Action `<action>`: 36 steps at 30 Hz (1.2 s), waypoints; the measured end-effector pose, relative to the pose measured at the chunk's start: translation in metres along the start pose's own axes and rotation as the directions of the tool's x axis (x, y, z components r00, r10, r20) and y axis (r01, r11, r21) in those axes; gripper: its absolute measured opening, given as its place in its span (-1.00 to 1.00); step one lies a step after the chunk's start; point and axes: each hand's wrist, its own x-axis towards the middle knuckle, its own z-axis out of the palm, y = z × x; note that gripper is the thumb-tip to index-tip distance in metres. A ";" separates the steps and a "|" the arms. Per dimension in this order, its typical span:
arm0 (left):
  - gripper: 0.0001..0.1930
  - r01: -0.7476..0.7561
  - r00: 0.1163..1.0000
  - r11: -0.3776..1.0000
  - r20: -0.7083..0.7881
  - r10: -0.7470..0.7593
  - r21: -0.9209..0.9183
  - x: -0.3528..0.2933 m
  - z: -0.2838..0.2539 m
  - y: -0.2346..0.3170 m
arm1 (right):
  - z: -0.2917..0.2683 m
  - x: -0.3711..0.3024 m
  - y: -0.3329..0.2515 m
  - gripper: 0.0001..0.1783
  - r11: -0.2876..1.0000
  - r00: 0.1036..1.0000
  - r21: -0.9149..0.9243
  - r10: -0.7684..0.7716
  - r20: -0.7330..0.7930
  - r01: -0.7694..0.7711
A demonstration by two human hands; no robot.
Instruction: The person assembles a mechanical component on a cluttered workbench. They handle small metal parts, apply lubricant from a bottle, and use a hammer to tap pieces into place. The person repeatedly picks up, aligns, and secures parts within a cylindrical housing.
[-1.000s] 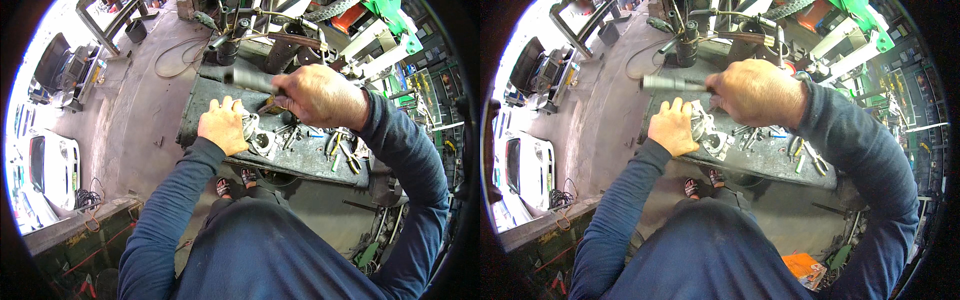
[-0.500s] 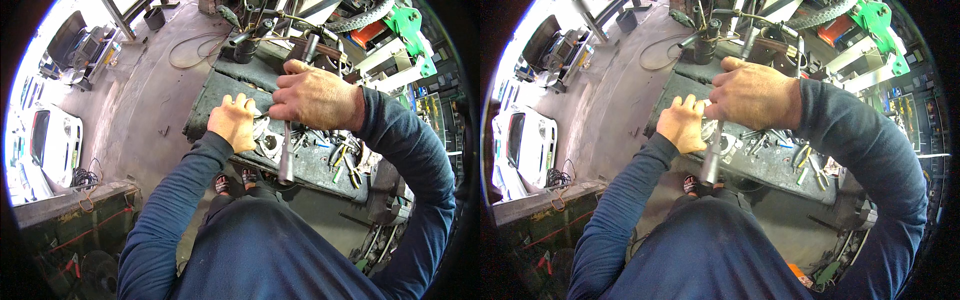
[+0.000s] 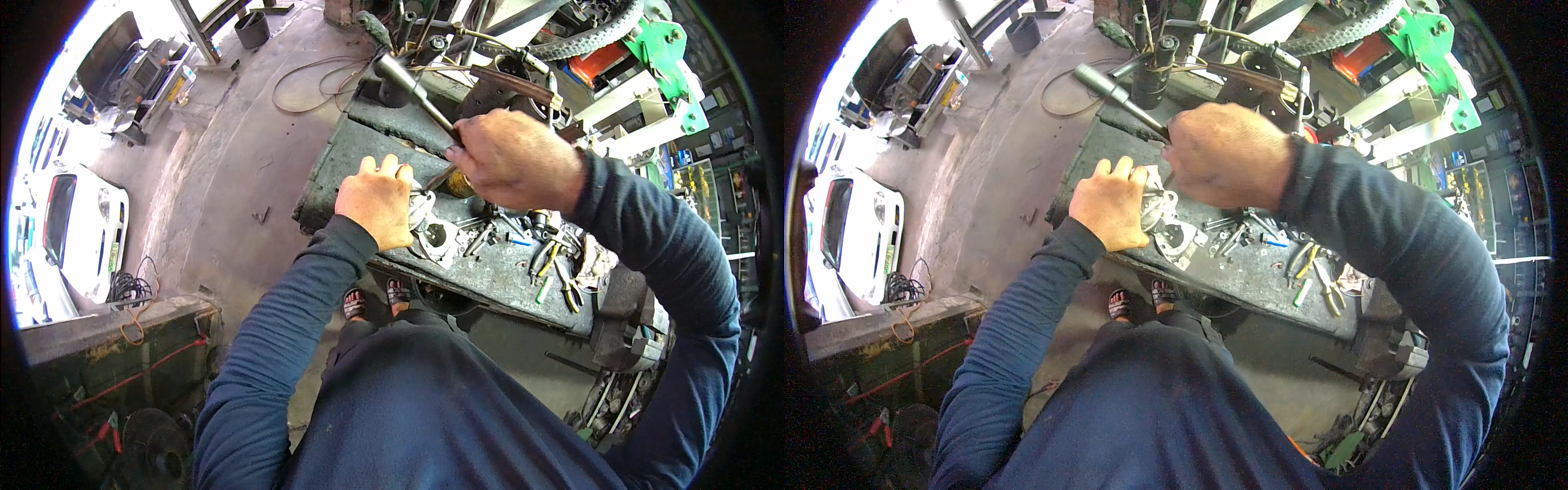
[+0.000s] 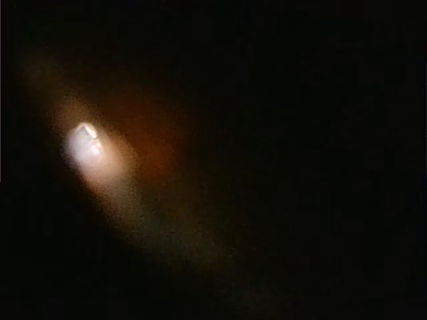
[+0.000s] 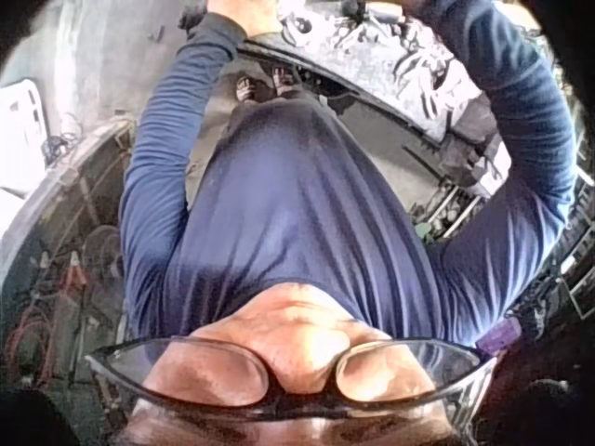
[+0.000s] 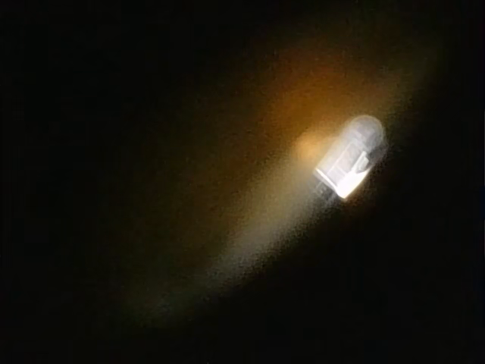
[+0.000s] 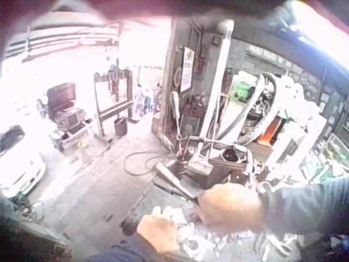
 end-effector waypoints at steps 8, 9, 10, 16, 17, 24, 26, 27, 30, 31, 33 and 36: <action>-0.34 -0.035 0.997 0.999 -0.062 0.036 0.006 0.001 0.015 -0.007 | 0.000 -0.001 0.011 -0.76 0.901 0.941 -0.272 -0.320 0.106 0.337; -0.35 -0.032 0.997 0.999 -0.066 0.032 0.000 0.001 0.014 -0.007 | 0.004 -0.002 0.012 -0.73 0.881 0.929 -0.293 -0.353 0.114 0.371; -0.35 -0.029 0.997 1.000 -0.073 0.028 -0.008 0.001 0.013 -0.006 | 0.004 -0.001 0.013 -0.68 0.859 0.915 -0.316 -0.378 0.140 0.403; -0.34 -0.036 0.997 0.999 -0.064 0.036 -0.004 0.000 0.009 -0.005 | -0.014 0.004 0.020 -0.76 0.861 0.901 -0.266 -0.423 0.101 0.434; -0.34 -0.051 0.996 0.999 -0.072 0.049 -0.016 -0.001 0.008 -0.007 | -0.014 0.006 0.020 -0.76 0.864 0.896 -0.237 -0.432 0.106 0.445; -0.33 -0.048 0.990 0.999 -0.136 0.046 -0.006 -0.003 0.013 -0.007 | -0.010 0.012 0.008 -0.81 0.760 0.831 -0.338 -0.502 0.239 0.556; -0.30 -0.060 0.986 0.998 -0.153 0.060 0.002 -0.004 0.014 -0.006 | -0.009 0.015 0.008 -0.85 0.603 0.697 -0.398 -0.703 0.146 0.691; -0.28 -0.057 0.986 0.998 -0.153 0.058 0.014 -0.004 0.015 -0.005 | -0.010 0.016 0.008 -0.87 0.513 0.608 -0.435 -0.787 0.105 0.740; -0.28 -0.059 0.991 0.998 -0.121 0.059 0.003 -0.003 0.009 -0.003 | -0.008 0.021 0.017 -0.92 0.484 0.601 -0.568 -0.799 0.022 0.665; -0.30 -0.058 0.993 0.998 -0.101 0.056 -0.008 -0.002 0.006 -0.004 | -0.009 0.024 0.013 -0.91 0.472 0.591 -0.607 -0.807 -0.005 0.639; -0.30 -0.026 0.998 1.000 -0.050 0.026 0.003 -0.001 0.004 -0.001 | -0.002 0.014 -0.001 -0.81 0.839 0.926 -0.429 -0.377 -0.016 0.334; -0.21 0.005 1.000 1.000 -0.011 -0.005 0.007 -0.001 0.004 -0.002 | -0.002 0.004 -0.021 -0.65 0.983 0.979 -0.070 0.177 0.100 -0.170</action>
